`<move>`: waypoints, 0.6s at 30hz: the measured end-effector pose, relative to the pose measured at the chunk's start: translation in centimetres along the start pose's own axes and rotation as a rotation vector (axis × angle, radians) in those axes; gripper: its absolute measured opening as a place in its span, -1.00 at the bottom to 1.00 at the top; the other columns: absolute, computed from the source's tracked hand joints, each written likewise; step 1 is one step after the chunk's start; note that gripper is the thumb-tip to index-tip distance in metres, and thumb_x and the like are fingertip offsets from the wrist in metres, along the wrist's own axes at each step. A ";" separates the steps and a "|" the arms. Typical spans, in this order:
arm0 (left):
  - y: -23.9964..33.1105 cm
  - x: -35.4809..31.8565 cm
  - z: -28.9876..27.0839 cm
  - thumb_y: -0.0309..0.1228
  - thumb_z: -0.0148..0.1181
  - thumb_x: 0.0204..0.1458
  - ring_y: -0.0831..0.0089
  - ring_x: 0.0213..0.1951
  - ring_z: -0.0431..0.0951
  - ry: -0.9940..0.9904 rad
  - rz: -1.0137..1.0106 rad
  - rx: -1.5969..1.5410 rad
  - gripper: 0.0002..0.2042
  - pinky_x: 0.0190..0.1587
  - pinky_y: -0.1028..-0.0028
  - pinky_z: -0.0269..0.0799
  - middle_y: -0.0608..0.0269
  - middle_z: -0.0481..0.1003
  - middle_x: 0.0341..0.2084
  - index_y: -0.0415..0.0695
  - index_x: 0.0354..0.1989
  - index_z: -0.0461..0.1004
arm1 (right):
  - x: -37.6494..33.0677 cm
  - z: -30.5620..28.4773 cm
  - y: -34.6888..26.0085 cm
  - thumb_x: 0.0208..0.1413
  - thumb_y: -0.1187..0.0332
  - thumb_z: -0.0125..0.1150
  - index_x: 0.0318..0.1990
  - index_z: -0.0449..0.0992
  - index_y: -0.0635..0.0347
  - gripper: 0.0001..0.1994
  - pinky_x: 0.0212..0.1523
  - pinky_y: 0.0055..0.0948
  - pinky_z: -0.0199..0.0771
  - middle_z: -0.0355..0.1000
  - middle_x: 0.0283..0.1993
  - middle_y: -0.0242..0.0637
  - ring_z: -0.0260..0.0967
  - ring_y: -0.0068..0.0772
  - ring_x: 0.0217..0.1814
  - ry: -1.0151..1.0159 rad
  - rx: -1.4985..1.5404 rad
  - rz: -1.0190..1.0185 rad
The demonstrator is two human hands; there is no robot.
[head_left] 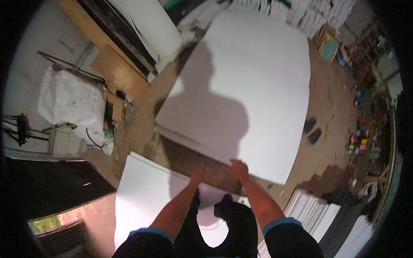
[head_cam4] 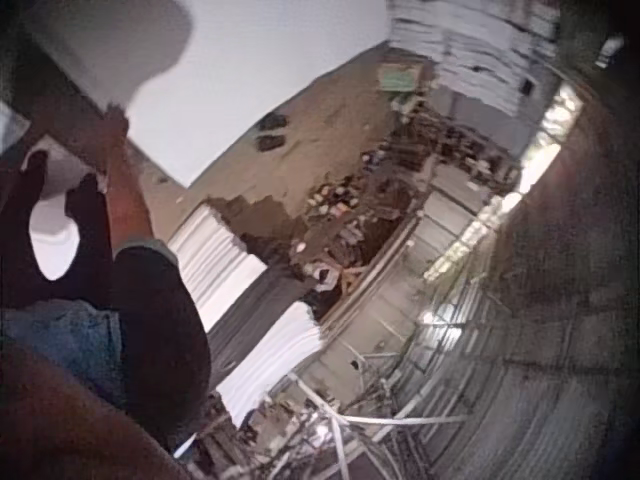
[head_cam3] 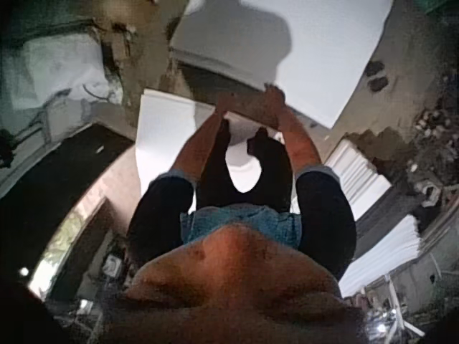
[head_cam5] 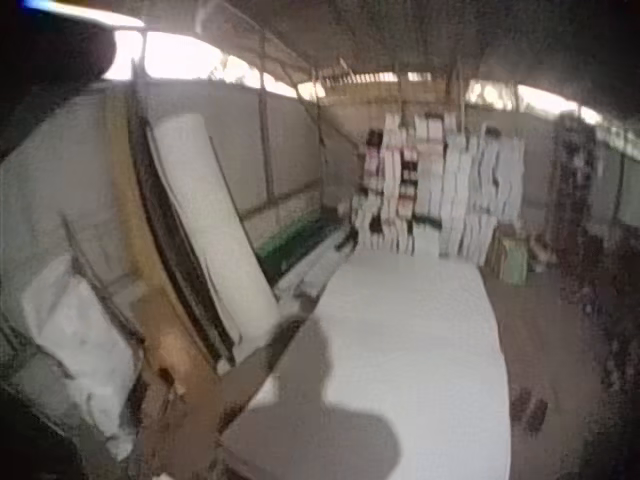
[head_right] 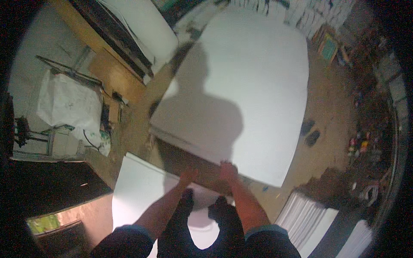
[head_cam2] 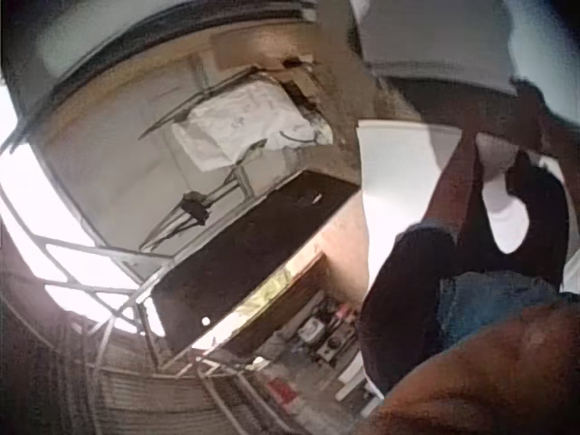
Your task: The person repeatedly picks up large white sheets from a pile on the floor, carries them across the room, and places them onto a growing stack. The person then uses a broom to sweep debris on the floor.
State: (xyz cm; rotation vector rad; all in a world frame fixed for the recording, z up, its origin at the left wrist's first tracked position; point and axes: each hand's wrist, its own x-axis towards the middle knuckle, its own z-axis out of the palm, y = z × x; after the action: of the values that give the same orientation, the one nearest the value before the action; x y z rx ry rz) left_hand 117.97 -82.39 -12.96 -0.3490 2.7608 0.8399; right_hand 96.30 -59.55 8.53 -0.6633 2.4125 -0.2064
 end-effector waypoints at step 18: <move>-5.7 22.2 14.0 0.35 0.10 0.05 0.05 0.25 0.30 0.364 -0.720 -1.670 -0.04 0.29 0.03 0.23 0.02 0.23 0.31 -0.23 0.38 0.10 | 13.7 30.8 19.7 0.18 0.06 0.16 0.51 -0.09 -0.35 -0.22 0.35 0.39 0.02 -0.13 0.55 0.01 -0.23 0.17 0.59 0.405 -0.443 -0.268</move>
State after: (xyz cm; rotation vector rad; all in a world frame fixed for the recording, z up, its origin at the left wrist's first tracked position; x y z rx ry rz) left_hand 100.84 -82.50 -33.62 -1.6307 1.1237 2.6288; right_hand 97.59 -49.14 -29.08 -1.2506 2.7770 0.1033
